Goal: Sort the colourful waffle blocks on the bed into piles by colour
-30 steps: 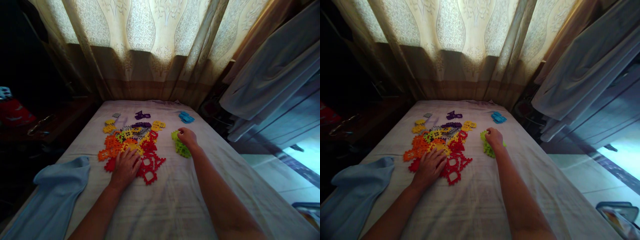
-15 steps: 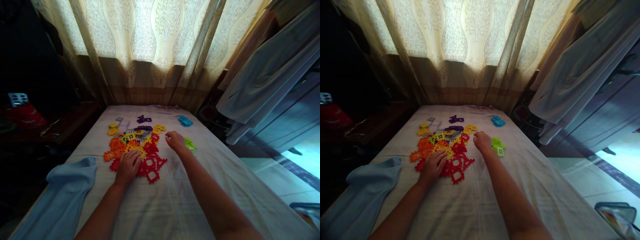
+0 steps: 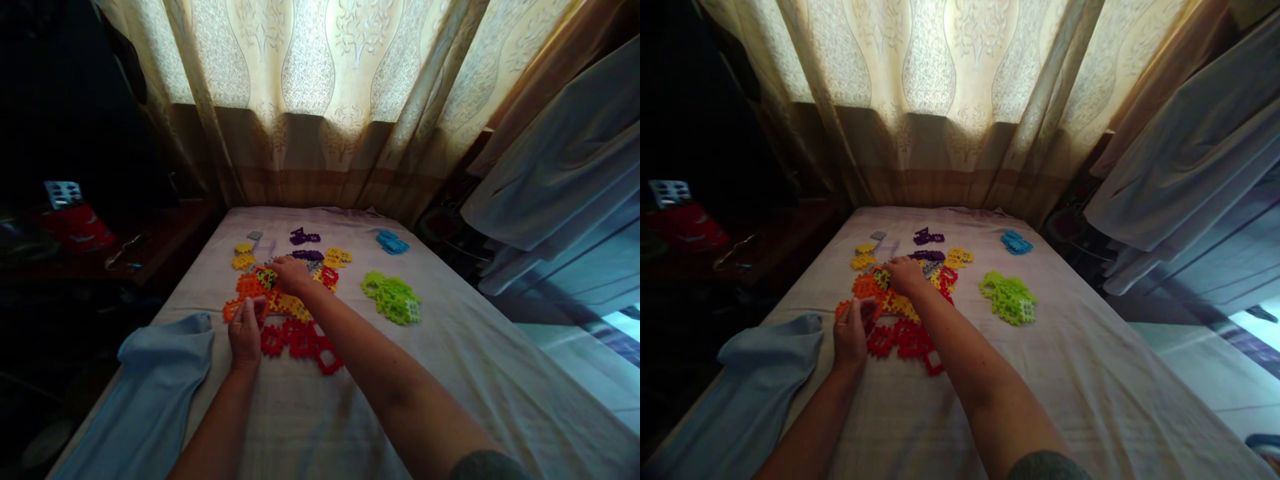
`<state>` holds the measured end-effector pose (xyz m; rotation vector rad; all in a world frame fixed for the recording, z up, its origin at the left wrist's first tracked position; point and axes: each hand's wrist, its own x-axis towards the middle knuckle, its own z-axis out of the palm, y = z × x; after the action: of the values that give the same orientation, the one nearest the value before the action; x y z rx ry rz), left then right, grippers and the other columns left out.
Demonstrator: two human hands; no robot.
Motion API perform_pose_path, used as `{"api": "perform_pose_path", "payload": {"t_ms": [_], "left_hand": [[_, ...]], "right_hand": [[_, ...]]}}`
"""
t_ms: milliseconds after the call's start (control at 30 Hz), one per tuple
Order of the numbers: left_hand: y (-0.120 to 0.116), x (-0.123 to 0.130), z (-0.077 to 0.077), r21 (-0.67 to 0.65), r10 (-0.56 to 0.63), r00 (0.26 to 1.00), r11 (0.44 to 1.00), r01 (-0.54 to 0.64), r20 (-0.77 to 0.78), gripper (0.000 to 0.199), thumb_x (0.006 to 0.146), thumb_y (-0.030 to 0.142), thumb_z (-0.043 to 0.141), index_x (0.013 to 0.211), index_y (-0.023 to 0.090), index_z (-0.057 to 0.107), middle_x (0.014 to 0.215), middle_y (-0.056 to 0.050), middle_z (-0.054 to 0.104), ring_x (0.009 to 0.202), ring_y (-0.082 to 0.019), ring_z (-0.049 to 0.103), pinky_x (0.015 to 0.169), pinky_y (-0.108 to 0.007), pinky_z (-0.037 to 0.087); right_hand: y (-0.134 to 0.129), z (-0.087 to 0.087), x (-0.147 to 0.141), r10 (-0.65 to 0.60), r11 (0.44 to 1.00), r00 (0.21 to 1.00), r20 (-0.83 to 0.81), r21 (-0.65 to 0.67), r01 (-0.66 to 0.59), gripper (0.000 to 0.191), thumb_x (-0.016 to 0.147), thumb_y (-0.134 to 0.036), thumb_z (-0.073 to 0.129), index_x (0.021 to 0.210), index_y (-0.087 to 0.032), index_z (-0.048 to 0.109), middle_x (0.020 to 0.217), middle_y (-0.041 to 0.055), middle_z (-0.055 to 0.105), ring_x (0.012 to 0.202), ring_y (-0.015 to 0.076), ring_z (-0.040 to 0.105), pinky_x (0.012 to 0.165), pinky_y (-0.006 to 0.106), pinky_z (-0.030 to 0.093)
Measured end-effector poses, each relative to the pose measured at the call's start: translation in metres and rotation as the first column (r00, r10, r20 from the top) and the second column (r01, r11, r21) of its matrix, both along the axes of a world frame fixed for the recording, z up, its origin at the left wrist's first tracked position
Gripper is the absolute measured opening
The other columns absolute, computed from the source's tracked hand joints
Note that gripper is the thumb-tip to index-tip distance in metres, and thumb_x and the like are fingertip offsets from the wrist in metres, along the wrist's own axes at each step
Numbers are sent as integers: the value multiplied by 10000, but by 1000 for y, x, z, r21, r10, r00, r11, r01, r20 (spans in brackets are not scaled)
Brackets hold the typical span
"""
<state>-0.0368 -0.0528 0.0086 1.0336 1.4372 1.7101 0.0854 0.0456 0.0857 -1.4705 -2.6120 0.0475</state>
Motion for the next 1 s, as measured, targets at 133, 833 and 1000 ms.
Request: {"api": "perform_pose_path", "payload": {"t_ms": [133,833,1000], "left_hand": [[-2,4,2,3,-18,1000,1000,18,5,563,837,671,479,826,160,716,856,-109,757,873,-244,729,862,-407,588],[-3,7,14,-42,-39,988,999,33,-152,555,778,712,457,702,194,641,782,-88,745,813,-237,726,813,-380,595],[-1,5,12,-41,-31,981,999,23,-192,509,801,660,442,691,200,631,759,-76,740,812,-236,727,809,-378,598]], "right_hand": [[12,-5,-9,60,998,992,115,16,-63,428,922,-179,493,1325,-270,607,1321,93,632,1211,258,549,990,407,431],[-60,7,187,-679,725,734,-29,135,676,310,920,-358,559,1132,-181,699,1178,130,692,1115,281,594,929,373,432],[-101,-10,235,-802,585,592,-78,95,806,401,920,-410,564,1222,-164,660,1305,154,625,1225,307,531,980,422,418]]}}
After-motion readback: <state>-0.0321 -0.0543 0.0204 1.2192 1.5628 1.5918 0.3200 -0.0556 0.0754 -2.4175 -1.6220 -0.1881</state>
